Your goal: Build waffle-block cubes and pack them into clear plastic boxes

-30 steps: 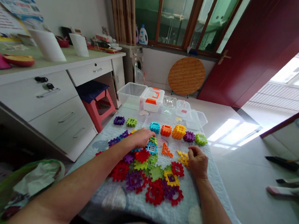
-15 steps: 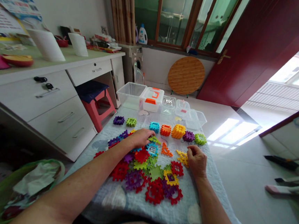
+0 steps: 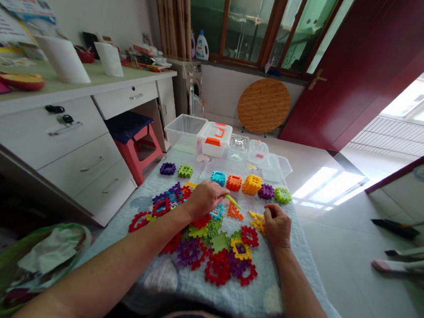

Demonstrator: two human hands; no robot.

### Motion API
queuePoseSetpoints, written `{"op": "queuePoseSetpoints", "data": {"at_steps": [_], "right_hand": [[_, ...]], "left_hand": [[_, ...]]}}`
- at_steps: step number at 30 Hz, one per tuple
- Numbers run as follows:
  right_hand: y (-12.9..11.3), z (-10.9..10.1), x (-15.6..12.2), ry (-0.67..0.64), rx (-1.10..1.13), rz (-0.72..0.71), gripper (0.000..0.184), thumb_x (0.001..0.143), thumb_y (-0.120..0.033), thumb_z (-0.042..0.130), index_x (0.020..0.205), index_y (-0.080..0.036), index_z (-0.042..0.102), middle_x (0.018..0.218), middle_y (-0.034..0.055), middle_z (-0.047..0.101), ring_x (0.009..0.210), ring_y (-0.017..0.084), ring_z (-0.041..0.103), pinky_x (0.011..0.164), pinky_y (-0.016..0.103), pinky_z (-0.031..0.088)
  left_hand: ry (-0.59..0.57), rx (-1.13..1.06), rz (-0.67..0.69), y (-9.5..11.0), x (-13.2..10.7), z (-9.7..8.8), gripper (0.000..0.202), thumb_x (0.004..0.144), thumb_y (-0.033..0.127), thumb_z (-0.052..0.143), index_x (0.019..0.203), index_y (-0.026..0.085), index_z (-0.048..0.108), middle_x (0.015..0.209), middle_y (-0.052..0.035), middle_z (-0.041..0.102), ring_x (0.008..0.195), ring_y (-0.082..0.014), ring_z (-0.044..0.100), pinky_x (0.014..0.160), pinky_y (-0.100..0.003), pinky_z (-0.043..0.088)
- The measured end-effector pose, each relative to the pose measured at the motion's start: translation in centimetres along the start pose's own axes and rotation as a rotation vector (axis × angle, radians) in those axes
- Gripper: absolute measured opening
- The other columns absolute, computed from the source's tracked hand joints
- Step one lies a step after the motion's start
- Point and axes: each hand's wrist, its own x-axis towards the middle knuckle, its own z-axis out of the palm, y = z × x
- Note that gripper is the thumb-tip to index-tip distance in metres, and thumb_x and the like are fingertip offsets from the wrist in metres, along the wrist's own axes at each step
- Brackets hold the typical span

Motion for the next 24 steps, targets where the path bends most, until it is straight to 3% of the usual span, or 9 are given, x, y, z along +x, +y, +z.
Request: {"op": "queuePoseSetpoints", "data": {"at_steps": [3,6,10,14,19,24], "right_hand": [[0.0,0.0,0.0,0.003,0.007,0.004,0.026,0.075,-0.034,0.049,0.073,-0.017,0.069,0.057,0.0013,0.061,0.051,0.016,0.055,0.058,0.027,0.043],[-0.2,0.0,0.0,0.005,0.01,0.003,0.025,0.075,-0.034,0.05,0.072,-0.017,0.068,0.055,0.0006,0.06,0.051,0.015,0.054,0.057,0.026,0.043],[-0.4,0.0,0.0,-0.002,0.018,0.003,0.025,0.074,-0.034,0.05,0.072,-0.018,0.068,0.055,0.0007,0.06,0.051,0.015,0.053,0.057,0.026,0.043],[-0.4,0.0,0.0,0.003,0.007,-0.005,0.025,0.074,-0.034,0.049,0.073,-0.018,0.068,0.056,0.0013,0.061,0.051,0.016,0.054,0.058,0.027,0.043],[-0.4,0.1,0.1,-0.005,-0.004,-0.01,0.025,0.074,-0.033,0.049,0.072,-0.018,0.069,0.056,0.0014,0.061,0.052,0.016,0.054,0.058,0.026,0.043],[-0.5,0.1,0.1,-0.024,-0.011,-0.017,0.025,0.075,-0.034,0.049,0.073,-0.018,0.068,0.055,0.0011,0.061,0.051,0.016,0.053,0.058,0.026,0.043]], "left_hand": [[-0.133,-0.065,0.093,0.9,-0.8,0.1,0.041,0.082,0.015,0.06,0.122,0.024,0.061,0.116,-0.0057,0.068,0.109,-0.0203,0.061,0.097,-0.034,0.044],[-0.178,0.005,0.022,0.5,-1.6,0.0,0.045,0.081,0.016,0.059,0.126,0.021,0.057,0.123,-0.0094,0.065,0.116,-0.0232,0.058,0.1,-0.037,0.043],[-0.228,0.128,-0.056,0.0,-2.2,-0.1,0.046,0.077,0.032,0.067,0.12,0.017,0.06,0.118,-0.0137,0.066,0.114,-0.0294,0.058,0.1,-0.042,0.042],[-0.244,0.256,-0.155,1.3,-2.0,0.1,0.04,0.073,0.038,0.069,0.106,0.017,0.066,0.104,-0.0134,0.069,0.101,-0.0324,0.061,0.091,-0.045,0.046],[-0.245,0.339,-0.219,3.3,-1.3,-0.1,0.025,0.069,0.03,0.069,0.092,0.02,0.068,0.098,-0.0108,0.07,0.097,-0.0298,0.062,0.087,-0.043,0.045],[-0.228,0.344,-0.223,4.0,-0.9,0.1,0.028,0.07,0.029,0.069,0.095,0.018,0.067,0.098,-0.0133,0.069,0.099,-0.032,0.061,0.09,-0.046,0.042]]}}
